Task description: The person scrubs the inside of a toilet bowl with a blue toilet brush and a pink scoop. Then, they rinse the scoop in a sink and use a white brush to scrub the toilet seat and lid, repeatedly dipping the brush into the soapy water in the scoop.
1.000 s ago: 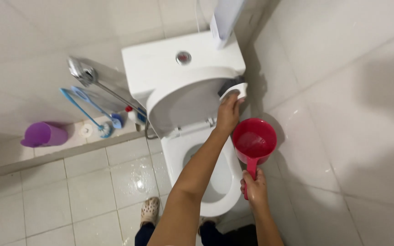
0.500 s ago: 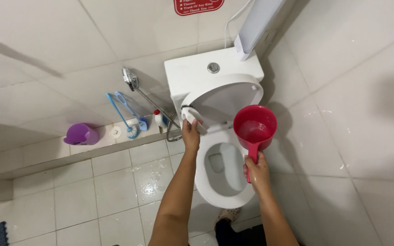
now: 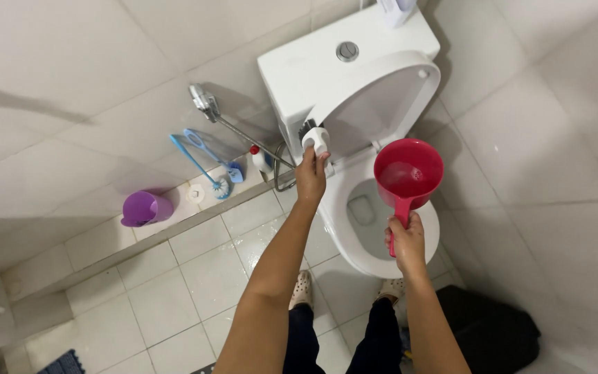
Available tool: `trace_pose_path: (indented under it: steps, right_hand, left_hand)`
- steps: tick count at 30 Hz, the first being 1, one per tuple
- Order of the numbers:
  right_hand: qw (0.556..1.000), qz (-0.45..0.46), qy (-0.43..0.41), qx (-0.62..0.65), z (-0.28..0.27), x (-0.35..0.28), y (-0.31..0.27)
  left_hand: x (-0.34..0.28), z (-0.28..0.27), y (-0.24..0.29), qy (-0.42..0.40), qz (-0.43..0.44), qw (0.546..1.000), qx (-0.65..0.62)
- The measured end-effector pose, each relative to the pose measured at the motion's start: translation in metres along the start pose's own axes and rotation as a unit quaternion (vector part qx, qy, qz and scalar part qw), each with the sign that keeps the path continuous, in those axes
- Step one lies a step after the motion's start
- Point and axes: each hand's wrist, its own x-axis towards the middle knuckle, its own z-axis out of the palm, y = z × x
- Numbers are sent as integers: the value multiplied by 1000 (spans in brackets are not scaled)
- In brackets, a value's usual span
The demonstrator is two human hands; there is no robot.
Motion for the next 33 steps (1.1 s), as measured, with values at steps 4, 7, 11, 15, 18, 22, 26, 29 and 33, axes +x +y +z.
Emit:
trace_pose_path:
  steps: [4, 7, 11, 15, 18, 22, 26, 29, 33]
  right_hand:
    - [999, 27, 33, 23, 5, -4, 33]
    - [996, 63, 65, -1, -4, -4, 59]
    - [992, 97, 78, -36, -23, 7, 89]
    - [989, 114, 78, -48, -41, 16, 123]
    - [989, 122, 77, -42, -49, 22, 134]
    - [987, 132, 81, -42, -69, 39, 148]
    - [990, 119, 67, -33, -84, 51, 169]
    - [990, 122, 60, -37, -95, 63, 169]
    - [989, 125, 60, -44, -112, 76, 181]
  left_hand:
    - [-25, 18, -41, -7, -24, 1000, -7]
    - [-36, 36, -79, -46, -71, 995, 51]
    - [-34, 62, -128, -96, -36, 986, 131]
    - [-26, 80, -162, -106, -109, 977, 146]
    - [-26, 99, -221, -81, -231, 954, 174]
    - [-22, 152, -217, -21, -245, 950, 191]
    - [-38, 162, -194, 15, -222, 961, 166]
    - [-45, 156, -187, -1, -149, 973, 177]
    - [-45, 181, -187, -49, -119, 965, 227]
